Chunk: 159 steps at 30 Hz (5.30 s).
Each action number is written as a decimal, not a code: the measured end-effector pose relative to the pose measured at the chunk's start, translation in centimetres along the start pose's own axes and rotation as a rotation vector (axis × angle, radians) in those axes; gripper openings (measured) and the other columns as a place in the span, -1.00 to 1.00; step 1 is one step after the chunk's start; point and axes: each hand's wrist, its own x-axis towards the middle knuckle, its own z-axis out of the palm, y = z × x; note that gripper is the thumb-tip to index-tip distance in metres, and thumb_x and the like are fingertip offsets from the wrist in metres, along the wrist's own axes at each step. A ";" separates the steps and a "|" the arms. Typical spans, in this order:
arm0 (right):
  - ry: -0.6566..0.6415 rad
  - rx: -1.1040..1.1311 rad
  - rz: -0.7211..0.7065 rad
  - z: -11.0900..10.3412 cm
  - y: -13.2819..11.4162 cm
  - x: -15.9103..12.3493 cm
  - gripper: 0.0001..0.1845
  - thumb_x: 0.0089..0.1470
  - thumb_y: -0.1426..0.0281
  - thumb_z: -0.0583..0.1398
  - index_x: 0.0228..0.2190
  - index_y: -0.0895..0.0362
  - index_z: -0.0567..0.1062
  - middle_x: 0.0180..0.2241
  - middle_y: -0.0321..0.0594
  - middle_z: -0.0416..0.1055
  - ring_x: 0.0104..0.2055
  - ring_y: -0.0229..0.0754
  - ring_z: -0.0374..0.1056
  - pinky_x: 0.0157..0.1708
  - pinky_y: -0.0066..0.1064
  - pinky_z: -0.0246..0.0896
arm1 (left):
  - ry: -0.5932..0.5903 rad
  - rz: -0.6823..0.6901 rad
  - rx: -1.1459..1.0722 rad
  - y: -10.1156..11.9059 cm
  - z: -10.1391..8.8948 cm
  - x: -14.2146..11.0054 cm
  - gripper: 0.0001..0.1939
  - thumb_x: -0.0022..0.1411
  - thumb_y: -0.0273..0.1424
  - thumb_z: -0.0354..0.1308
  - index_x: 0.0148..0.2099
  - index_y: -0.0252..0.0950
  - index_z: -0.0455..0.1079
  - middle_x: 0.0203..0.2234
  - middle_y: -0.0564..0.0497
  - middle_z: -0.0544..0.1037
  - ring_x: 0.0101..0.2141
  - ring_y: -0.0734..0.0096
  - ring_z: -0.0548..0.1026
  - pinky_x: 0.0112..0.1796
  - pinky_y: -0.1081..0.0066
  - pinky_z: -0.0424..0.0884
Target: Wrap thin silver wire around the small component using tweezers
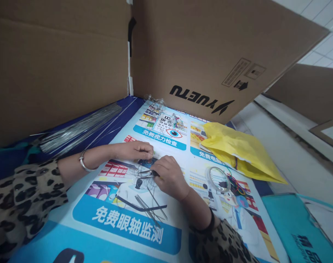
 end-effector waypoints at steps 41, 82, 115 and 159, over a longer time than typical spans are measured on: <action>0.169 0.191 0.299 0.3 0.5 0.8 -0.95 0.01 0.44 0.14 -0.41 0.09 0.42 -0.47 -0.26 0.38 -0.40 -0.27 0.30 -0.44 -0.42 0.23 | 0.017 0.002 0.133 1.9 -0.6 -0.4 -0.86 0.15 -0.43 0.06 -0.23 -0.32 0.37 -0.37 0.05 0.43 -0.35 0.49 0.33 -0.30 0.49 0.23; 0.160 0.207 0.313 0.3 0.1 0.7 -0.94 -0.02 0.49 0.15 -0.42 0.13 0.41 -0.47 -0.26 0.37 -0.40 -0.28 0.28 -0.40 -0.44 0.20 | -0.035 -0.063 0.417 1.7 0.5 0.7 -0.92 0.08 -0.48 0.03 -0.35 -0.33 0.34 -0.50 0.11 0.39 -0.46 0.53 0.30 -0.45 0.55 0.10; 0.123 -0.001 0.278 -0.9 -0.1 0.1 -0.81 0.09 0.34 0.12 -0.25 0.12 0.45 -0.37 -0.17 0.43 -0.28 -0.19 0.32 -0.25 -0.34 0.22 | 0.046 -0.157 0.362 1.2 1.0 0.6 -0.89 -0.01 -0.51 0.04 -0.34 -0.29 0.22 -0.54 0.14 0.35 -0.52 0.54 0.27 -0.52 0.54 0.08; -0.219 -0.649 0.203 -3.6 0.0 -0.5 -0.83 0.04 0.44 0.10 -0.40 0.10 0.52 -0.45 -0.16 0.38 -0.31 -0.14 0.16 -0.31 -0.32 -0.08 | -0.012 -0.114 0.220 0.9 0.8 0.2 -0.87 -0.02 -0.56 0.04 -0.35 -0.30 0.23 -0.50 0.13 0.38 -0.48 0.54 0.30 -0.49 0.55 0.11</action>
